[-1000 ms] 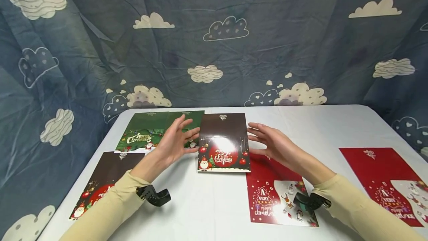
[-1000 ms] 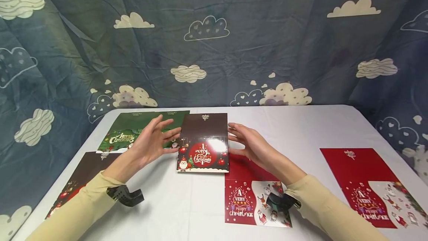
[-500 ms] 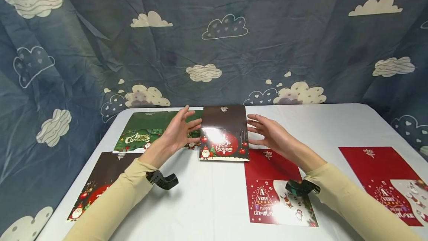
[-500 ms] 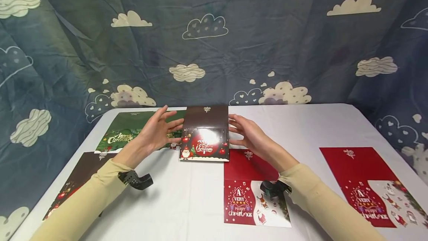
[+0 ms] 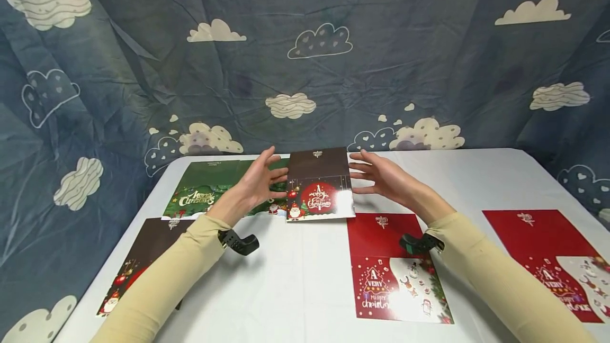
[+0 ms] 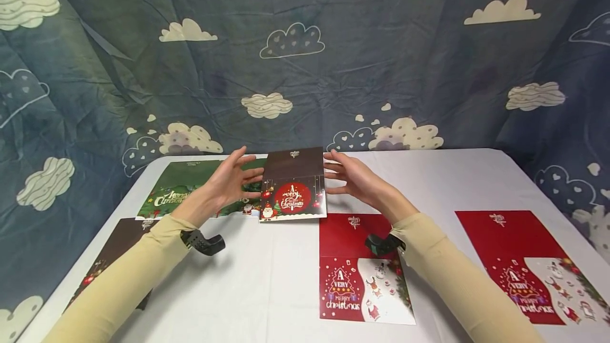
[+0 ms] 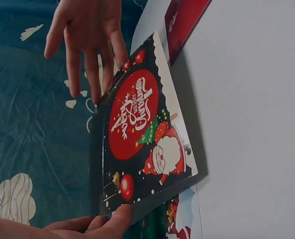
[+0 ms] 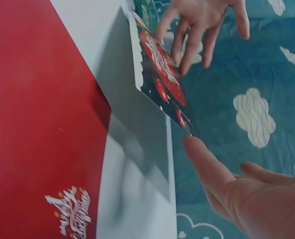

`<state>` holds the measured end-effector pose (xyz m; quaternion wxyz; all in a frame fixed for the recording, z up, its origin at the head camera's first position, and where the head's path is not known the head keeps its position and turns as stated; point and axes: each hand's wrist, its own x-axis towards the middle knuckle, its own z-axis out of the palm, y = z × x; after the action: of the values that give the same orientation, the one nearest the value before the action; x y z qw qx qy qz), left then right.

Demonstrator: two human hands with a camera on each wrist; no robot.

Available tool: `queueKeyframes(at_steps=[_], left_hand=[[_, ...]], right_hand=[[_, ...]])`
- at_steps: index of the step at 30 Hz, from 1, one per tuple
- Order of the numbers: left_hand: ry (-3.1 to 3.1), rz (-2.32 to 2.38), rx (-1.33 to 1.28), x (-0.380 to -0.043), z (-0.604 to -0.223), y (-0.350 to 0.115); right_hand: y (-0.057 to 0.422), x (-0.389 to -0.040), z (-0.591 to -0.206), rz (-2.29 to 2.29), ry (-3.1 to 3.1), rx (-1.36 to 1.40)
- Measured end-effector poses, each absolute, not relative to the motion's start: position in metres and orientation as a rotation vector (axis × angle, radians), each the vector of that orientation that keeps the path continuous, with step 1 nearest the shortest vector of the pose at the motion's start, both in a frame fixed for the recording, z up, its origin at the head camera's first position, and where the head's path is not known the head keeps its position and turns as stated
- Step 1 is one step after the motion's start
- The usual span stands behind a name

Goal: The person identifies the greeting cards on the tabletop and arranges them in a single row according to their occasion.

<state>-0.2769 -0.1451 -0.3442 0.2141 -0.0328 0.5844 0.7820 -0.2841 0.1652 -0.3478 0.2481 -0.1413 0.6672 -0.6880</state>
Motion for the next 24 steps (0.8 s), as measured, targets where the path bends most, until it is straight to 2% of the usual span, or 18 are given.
queueKeyframes(at_steps=[24], left_hand=[[1.701,2.218,-0.195,-0.295,-0.362,-0.132]], right_hand=[[0.167,-0.313,-0.372,-1.859,1.798,-0.267]])
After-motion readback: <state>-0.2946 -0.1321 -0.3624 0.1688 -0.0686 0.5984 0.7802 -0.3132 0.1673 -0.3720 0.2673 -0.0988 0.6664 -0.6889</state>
